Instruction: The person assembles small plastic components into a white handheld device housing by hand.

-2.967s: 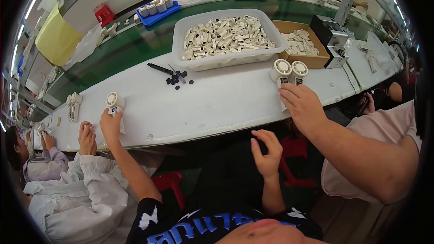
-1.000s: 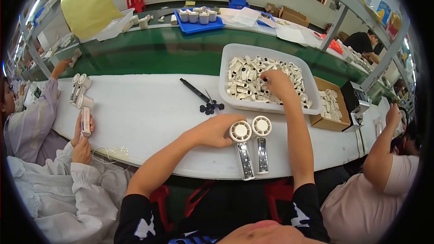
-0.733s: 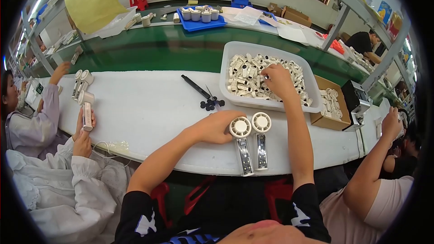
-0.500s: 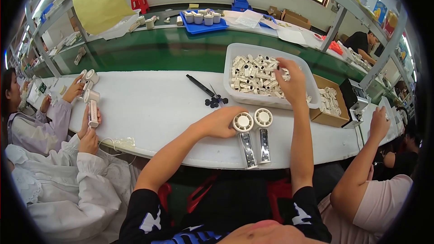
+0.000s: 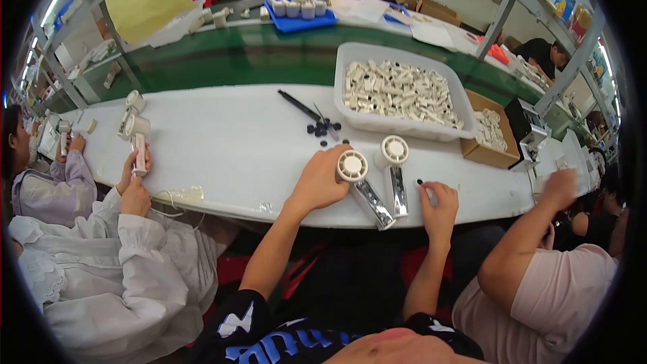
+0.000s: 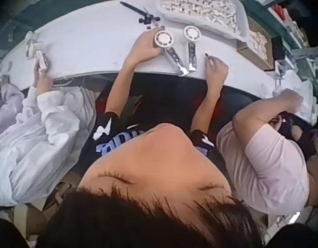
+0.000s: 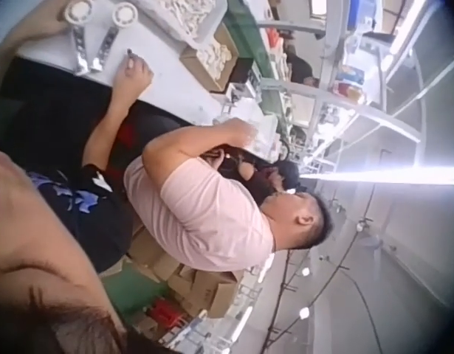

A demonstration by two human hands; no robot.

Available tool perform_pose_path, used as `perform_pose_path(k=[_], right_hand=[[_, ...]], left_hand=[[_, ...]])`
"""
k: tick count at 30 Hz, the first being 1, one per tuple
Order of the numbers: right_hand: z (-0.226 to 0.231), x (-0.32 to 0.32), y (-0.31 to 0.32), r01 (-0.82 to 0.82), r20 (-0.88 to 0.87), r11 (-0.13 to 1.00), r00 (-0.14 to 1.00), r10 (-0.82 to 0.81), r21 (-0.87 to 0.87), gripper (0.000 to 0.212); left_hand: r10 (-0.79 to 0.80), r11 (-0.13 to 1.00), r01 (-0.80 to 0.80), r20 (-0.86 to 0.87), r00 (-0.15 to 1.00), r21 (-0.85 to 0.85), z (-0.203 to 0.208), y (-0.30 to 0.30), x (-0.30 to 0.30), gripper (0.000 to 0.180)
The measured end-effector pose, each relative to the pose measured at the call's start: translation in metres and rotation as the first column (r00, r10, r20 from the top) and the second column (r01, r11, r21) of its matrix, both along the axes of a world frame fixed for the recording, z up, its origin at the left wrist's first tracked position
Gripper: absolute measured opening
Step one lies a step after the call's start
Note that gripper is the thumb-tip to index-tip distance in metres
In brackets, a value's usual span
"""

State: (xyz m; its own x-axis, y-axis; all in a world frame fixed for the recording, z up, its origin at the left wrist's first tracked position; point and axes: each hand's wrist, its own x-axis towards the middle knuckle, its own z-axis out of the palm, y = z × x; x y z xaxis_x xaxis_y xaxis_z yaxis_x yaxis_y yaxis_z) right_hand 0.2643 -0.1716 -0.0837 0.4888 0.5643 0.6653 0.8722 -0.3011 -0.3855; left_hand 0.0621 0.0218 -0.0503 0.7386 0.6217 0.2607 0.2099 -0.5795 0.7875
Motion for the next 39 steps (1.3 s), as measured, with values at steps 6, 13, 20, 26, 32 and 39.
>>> perform_pose_path(k=[6, 13, 20, 26, 32, 39], right_hand=[[0.039, -0.049, 0.014, -0.120, -0.345, 0.964, 0.917, 0.199, 0.238, 0.014], [0.043, -0.093, 0.035, -0.304, -0.296, 0.948, 0.900, 0.319, 0.099, 0.018], [0.041, -0.088, 0.038, -0.407, -0.101, 0.911, 0.906, 0.411, 0.066, 0.015], [0.051, -0.092, 0.039, -0.345, -0.174, 0.938, 0.923, 0.343, 0.022, 0.014], [0.057, -0.087, 0.046, -0.375, -0.248, 0.926, 0.902, 0.353, -0.046, 0.013], [0.055, -0.091, 0.038, -0.294, -0.381, 0.956, 0.883, 0.274, 0.005, 0.012]], left_hand=[[0.173, 0.983, -0.162, 0.137, 0.975, -0.092, -0.023, -0.016, -0.004, 0.057], [0.148, 0.989, -0.142, 0.184, 0.972, -0.048, -0.024, -0.018, -0.007, 0.057], [0.152, 0.988, -0.148, 0.168, 0.974, -0.042, -0.021, -0.021, -0.008, 0.056], [0.144, 0.989, -0.145, 0.202, 0.969, -0.010, -0.026, -0.019, -0.004, 0.057], [0.144, 0.986, -0.158, 0.202, 0.969, 0.059, -0.023, -0.017, 0.000, 0.056], [0.186, 0.980, -0.195, 0.182, 0.966, 0.036, -0.028, -0.020, 0.000, 0.054]])
